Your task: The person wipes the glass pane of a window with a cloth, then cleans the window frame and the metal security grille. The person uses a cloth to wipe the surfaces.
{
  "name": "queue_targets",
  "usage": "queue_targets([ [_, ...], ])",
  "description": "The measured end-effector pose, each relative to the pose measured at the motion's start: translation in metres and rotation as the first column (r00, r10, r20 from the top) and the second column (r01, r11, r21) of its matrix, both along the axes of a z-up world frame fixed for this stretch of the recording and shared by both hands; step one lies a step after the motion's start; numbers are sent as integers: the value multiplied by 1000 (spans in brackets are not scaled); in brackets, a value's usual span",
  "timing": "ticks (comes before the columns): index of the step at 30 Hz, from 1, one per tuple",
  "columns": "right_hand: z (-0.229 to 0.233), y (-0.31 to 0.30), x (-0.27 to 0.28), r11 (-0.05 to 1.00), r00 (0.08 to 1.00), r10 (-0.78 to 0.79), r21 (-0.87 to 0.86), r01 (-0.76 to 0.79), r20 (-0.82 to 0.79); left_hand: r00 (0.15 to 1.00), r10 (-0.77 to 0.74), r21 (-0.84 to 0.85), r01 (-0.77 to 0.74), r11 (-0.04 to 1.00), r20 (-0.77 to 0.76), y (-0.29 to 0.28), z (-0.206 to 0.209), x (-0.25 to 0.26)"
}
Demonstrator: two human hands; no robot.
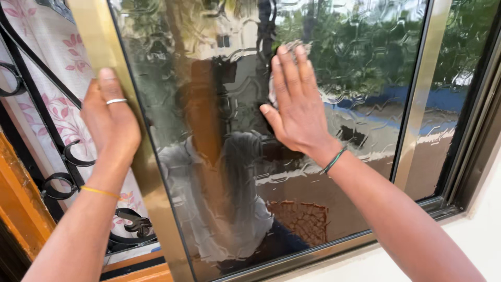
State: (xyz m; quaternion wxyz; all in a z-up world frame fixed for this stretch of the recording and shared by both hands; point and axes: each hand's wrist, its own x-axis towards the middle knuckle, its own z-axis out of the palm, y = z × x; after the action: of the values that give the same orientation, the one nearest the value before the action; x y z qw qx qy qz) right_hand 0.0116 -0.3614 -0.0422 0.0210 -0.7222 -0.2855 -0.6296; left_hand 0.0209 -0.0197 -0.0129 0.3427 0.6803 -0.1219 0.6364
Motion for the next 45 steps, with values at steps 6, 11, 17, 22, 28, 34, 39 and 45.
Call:
queue_targets([
  [6,-10,4,-5,999,1000,12,-49,-13,-19,999,-20,35,18,999,37,-56,0,-15],
  [11,-12,-29,2,1000,999,-19,-21,18,-27,984,-177,63,175,983,26,-101,-16,-23],
  [17,-22,-75,13,998,998,-59,27,59,3,988,-130,211,110,971,80,-145,-39,4],
  [22,-31,-107,21,994,997,-76,78,76,5,958,-286,185,278,943,20,-182,-42,11],
  [28,-41,-134,25,991,996,-87,105,87,-3,925,-379,186,367,911,32,-213,-41,14],
  [34,-45,-149,32,986,994,-110,124,108,13,890,-455,143,446,883,31,-228,-42,17],
  [39,-47,-154,36,982,993,-118,149,114,16,872,-488,131,482,866,20,-237,-43,19],
  [45,-48,-159,38,981,995,-100,166,97,9,890,-452,171,437,883,60,-243,-45,24],
])
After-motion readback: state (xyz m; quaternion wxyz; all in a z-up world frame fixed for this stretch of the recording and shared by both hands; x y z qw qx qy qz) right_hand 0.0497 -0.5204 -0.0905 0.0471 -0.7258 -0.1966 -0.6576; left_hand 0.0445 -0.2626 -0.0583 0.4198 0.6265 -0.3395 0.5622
